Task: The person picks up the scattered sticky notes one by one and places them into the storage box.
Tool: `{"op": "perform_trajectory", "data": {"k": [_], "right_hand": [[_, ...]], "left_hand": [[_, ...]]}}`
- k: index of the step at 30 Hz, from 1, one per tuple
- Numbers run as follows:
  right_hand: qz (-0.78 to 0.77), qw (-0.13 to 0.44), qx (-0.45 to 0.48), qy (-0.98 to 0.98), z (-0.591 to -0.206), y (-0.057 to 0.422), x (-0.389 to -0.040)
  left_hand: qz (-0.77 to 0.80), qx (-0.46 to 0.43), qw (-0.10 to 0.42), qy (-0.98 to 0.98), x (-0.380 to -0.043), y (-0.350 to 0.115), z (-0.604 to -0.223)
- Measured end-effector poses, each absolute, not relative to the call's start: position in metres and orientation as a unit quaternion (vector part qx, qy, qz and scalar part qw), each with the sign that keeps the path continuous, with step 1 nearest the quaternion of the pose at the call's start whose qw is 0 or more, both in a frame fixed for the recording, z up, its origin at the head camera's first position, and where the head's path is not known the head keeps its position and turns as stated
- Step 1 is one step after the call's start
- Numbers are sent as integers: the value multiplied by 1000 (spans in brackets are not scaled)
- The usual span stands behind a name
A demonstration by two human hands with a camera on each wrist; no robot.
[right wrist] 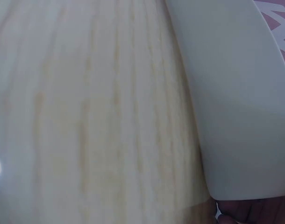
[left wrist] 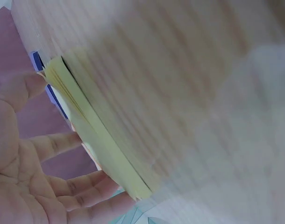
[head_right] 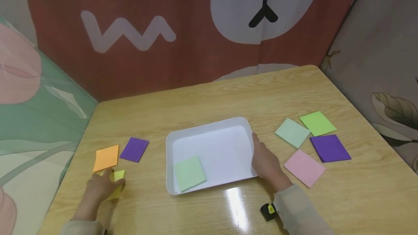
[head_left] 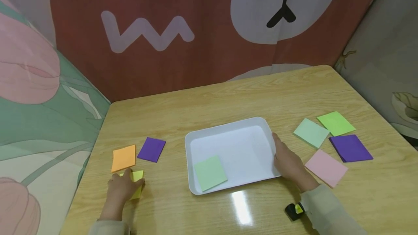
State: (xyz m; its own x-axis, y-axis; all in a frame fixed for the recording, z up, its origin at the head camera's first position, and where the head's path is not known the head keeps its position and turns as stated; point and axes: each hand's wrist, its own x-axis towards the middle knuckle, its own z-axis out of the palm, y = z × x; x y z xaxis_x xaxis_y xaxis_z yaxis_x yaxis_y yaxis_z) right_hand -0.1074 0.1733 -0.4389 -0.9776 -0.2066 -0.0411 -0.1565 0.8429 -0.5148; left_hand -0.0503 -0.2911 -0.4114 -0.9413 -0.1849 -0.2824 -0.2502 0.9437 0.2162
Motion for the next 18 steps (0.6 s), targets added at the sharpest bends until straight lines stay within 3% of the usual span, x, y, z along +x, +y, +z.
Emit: {"op": "perform_trajectory", "data": {"k": [18], "right_hand": [[-264,46,-93,959,-438,173,-106]], "left_hand": [[157,-112,85,978,-49,-286,-413]]}}
